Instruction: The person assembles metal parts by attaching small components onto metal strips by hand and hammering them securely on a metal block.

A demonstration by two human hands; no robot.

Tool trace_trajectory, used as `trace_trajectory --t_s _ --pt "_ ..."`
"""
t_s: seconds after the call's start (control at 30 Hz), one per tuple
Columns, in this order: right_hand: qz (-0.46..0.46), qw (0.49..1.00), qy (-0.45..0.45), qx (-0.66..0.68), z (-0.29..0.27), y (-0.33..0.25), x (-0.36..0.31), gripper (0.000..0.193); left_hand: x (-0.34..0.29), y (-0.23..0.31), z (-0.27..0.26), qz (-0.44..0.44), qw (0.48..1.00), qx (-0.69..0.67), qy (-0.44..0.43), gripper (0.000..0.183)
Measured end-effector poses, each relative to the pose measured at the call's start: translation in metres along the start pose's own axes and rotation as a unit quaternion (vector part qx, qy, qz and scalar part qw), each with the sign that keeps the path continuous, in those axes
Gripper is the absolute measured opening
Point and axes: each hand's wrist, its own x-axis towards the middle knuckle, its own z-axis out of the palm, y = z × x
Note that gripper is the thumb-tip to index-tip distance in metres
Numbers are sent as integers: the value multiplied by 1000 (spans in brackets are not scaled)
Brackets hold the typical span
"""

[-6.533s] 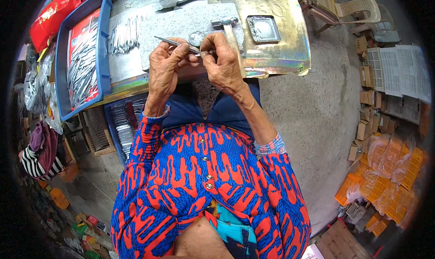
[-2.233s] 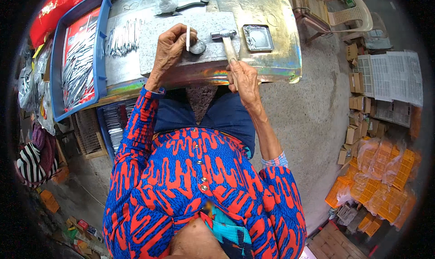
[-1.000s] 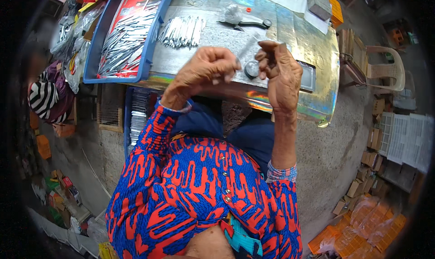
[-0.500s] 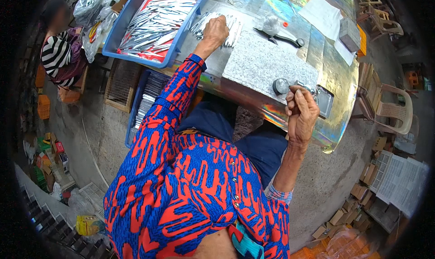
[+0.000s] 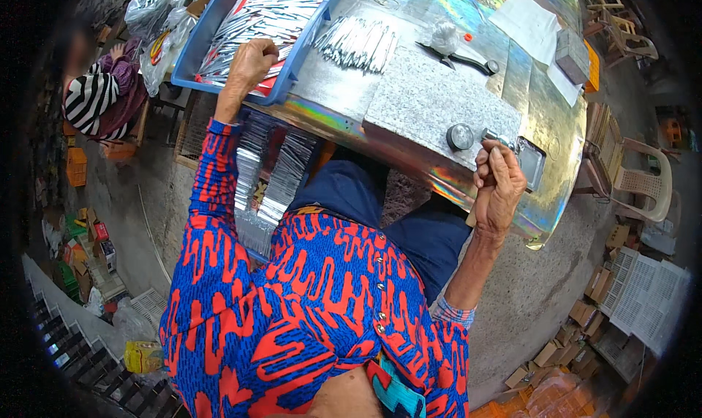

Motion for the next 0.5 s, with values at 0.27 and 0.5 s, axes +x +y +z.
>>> trace_trajectory --t_s 0.27,0.5 --pt "0 1000 15 4 -8 2 -4 17 1 -19 19 9 985 108 -130 6" --pt "-5 1000 18 15 -16 -1 -7 17 5 -28 21 17 985 75 -157 13"
